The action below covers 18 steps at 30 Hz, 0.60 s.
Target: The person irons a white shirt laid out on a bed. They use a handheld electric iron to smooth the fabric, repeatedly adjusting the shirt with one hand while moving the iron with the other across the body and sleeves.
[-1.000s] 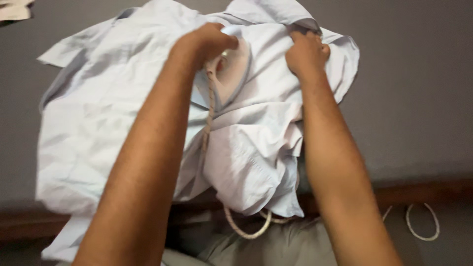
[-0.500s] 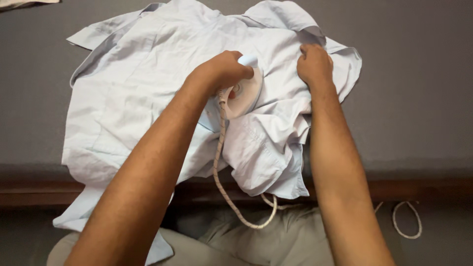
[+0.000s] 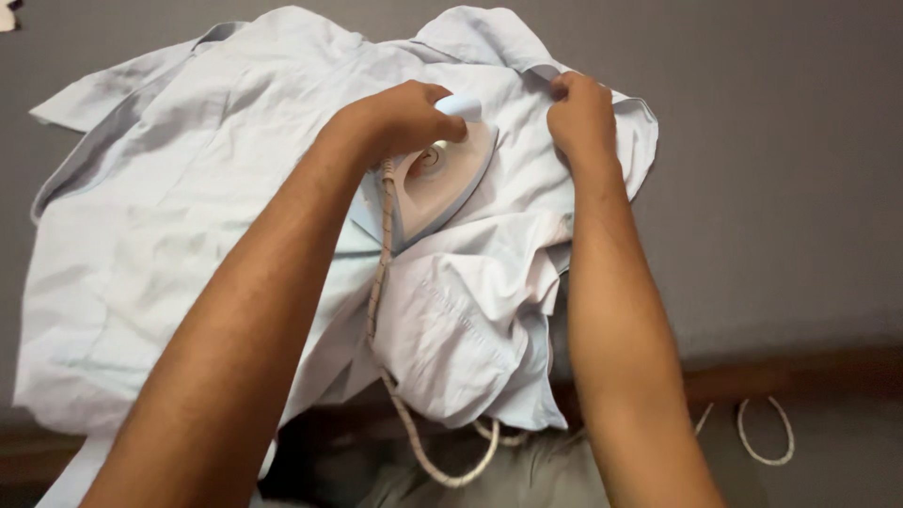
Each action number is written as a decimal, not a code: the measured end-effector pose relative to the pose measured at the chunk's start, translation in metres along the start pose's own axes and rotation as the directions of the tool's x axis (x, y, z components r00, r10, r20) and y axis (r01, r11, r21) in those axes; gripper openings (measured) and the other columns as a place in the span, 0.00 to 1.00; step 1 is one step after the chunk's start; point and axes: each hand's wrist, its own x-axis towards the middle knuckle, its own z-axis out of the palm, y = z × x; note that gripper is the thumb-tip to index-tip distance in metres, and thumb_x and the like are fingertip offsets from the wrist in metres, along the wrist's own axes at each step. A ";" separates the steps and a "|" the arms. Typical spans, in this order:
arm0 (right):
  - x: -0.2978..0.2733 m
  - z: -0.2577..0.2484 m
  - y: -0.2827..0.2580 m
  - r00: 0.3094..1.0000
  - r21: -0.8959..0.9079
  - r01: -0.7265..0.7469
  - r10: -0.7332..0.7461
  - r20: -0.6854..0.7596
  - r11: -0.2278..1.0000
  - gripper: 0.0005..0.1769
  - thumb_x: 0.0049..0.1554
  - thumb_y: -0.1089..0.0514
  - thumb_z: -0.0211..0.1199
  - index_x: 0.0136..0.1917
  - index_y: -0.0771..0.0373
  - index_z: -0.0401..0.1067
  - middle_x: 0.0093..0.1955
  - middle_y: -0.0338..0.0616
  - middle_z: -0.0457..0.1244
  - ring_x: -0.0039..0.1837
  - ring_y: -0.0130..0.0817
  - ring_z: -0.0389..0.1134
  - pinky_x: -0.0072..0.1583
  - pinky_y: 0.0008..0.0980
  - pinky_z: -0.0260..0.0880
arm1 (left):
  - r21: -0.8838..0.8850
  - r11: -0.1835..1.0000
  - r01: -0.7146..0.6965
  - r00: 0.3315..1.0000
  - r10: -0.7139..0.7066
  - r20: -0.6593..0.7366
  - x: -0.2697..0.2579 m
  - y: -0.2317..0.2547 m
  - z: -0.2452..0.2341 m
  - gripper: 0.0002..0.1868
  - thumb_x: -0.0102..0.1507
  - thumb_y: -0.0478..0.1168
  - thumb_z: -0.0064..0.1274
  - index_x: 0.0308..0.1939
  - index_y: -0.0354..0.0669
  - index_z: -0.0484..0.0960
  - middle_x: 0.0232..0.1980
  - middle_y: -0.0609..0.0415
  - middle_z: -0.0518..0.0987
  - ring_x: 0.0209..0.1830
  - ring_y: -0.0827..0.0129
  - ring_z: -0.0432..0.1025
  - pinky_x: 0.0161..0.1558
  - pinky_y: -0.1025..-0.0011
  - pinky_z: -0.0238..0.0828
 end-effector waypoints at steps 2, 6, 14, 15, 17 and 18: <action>0.007 -0.002 0.006 1.000 0.036 -0.025 0.025 -0.008 0.999 0.23 0.50 0.70 0.50 0.56 0.63 0.78 0.55 0.58 0.70 0.60 0.51 0.72 0.62 0.42 0.69 | 0.012 1.000 -0.027 0.999 0.026 0.024 0.018 0.003 0.001 0.31 0.55 0.53 0.56 0.62 0.50 0.79 0.45 0.47 0.84 0.42 0.57 0.78 0.43 0.57 0.73; 0.024 0.001 0.024 0.997 0.061 -0.078 0.079 -0.022 0.995 0.23 0.50 0.71 0.51 0.55 0.65 0.79 0.56 0.59 0.70 0.61 0.52 0.71 0.63 0.41 0.68 | 0.029 0.995 -0.100 0.995 0.100 0.011 0.053 0.019 0.008 0.30 0.55 0.54 0.59 0.60 0.51 0.81 0.47 0.52 0.83 0.43 0.60 0.77 0.46 0.61 0.71; 0.032 0.002 0.035 0.989 0.154 -0.143 0.149 -0.026 0.978 0.22 0.49 0.72 0.51 0.54 0.66 0.79 0.57 0.58 0.70 0.62 0.49 0.72 0.63 0.39 0.69 | -0.013 0.999 -0.042 0.999 0.042 -0.007 0.084 0.051 0.017 0.26 0.56 0.52 0.57 0.56 0.48 0.83 0.40 0.49 0.84 0.35 0.59 0.80 0.38 0.62 0.73; 0.031 0.002 0.033 0.988 0.136 -0.145 0.150 -0.024 0.980 0.22 0.50 0.71 0.51 0.55 0.66 0.79 0.57 0.58 0.70 0.62 0.50 0.72 0.63 0.39 0.69 | -0.045 0.998 -0.032 0.999 0.032 -0.007 0.087 0.052 0.019 0.25 0.56 0.51 0.57 0.55 0.47 0.83 0.38 0.48 0.84 0.32 0.59 0.80 0.36 0.63 0.74; 0.030 0.001 0.030 0.986 0.128 -0.157 0.162 -0.031 0.979 0.21 0.51 0.70 0.53 0.54 0.65 0.79 0.56 0.58 0.70 0.61 0.50 0.72 0.61 0.40 0.69 | -0.010 0.999 -0.035 0.999 0.035 -0.003 0.092 0.054 0.019 0.25 0.57 0.51 0.56 0.55 0.45 0.83 0.37 0.48 0.85 0.29 0.62 0.79 0.35 0.63 0.74; 0.029 0.001 0.030 0.984 0.136 -0.165 0.171 -0.039 0.977 0.19 0.51 0.69 0.53 0.53 0.64 0.79 0.55 0.57 0.70 0.60 0.50 0.72 0.60 0.40 0.69 | 0.008 0.999 -0.031 1.000 0.031 -0.002 0.095 0.054 0.020 0.25 0.58 0.52 0.56 0.55 0.44 0.84 0.36 0.48 0.85 0.27 0.63 0.79 0.35 0.63 0.73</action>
